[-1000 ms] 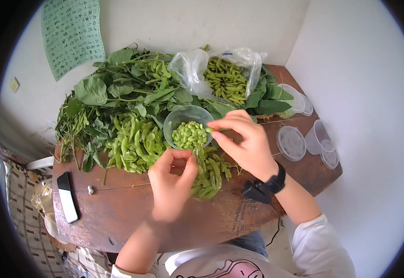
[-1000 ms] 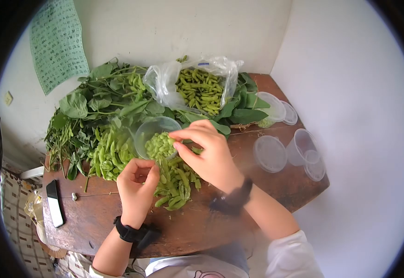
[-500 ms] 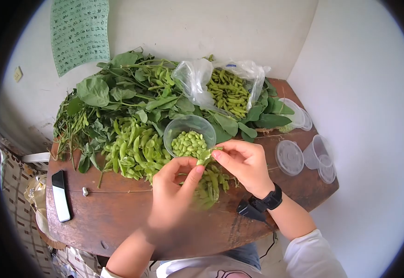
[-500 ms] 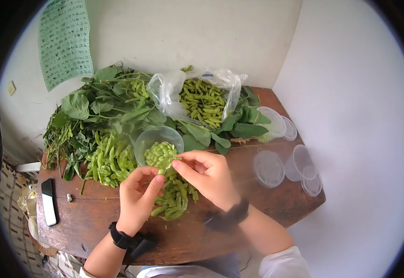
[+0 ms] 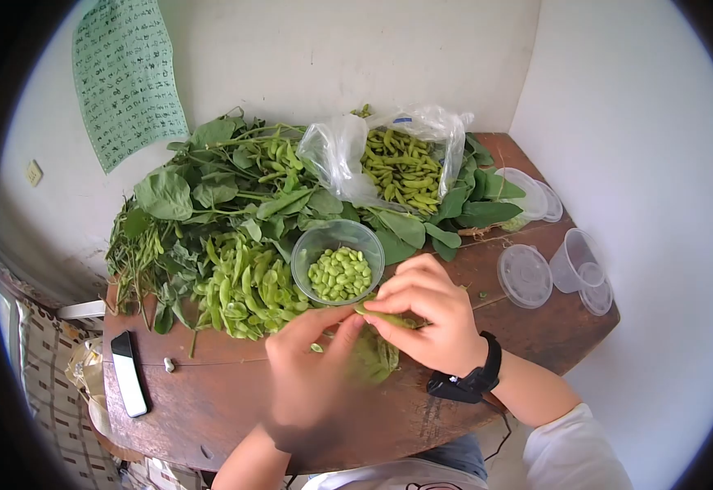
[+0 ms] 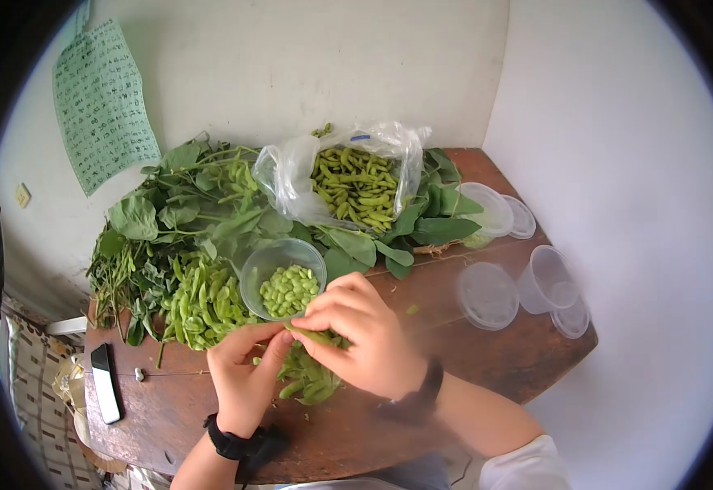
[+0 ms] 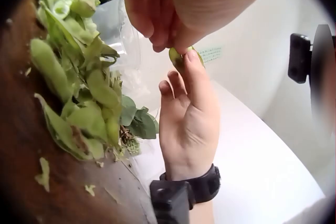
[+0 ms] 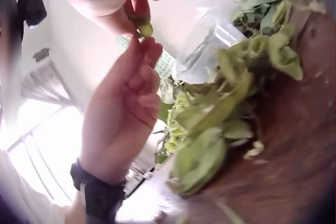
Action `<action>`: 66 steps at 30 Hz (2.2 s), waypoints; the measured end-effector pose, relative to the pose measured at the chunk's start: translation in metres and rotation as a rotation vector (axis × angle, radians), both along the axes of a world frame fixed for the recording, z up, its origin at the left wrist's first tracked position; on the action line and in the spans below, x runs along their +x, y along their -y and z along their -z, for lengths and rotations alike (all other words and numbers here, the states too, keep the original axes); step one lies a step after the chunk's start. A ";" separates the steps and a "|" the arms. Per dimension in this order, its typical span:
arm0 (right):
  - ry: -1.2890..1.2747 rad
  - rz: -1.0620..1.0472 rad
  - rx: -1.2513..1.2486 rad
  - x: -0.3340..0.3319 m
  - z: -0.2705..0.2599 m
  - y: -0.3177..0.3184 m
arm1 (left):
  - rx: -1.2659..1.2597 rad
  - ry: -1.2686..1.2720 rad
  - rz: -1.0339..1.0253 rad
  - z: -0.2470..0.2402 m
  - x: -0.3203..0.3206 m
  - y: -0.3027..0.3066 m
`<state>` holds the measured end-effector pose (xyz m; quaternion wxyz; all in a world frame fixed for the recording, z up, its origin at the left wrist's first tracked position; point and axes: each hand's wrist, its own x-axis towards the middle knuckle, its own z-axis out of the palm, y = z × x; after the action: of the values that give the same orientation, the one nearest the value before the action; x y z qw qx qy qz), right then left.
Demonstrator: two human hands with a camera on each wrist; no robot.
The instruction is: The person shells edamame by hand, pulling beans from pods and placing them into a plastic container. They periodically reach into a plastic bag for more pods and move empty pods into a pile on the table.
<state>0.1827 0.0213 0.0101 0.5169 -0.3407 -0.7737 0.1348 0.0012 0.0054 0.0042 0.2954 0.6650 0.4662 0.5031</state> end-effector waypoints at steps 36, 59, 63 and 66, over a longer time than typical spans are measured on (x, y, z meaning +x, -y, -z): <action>-0.108 0.003 0.018 0.001 0.011 -0.004 | -0.295 0.312 0.182 0.010 -0.001 0.002; 0.103 -0.103 -0.368 0.035 0.001 -0.021 | -0.300 0.058 0.035 0.002 -0.020 -0.016; 0.164 -0.130 -0.463 0.050 0.001 -0.026 | -0.265 -0.164 0.009 -0.004 -0.021 -0.016; 0.404 -0.160 -0.429 0.059 0.000 -0.028 | -0.179 -0.323 -0.012 -0.003 -0.021 -0.017</action>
<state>0.2418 0.0493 0.0105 0.2565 -0.4000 -0.8391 0.2646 -0.0199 0.0223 0.0076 0.2716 0.7053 0.5547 0.3479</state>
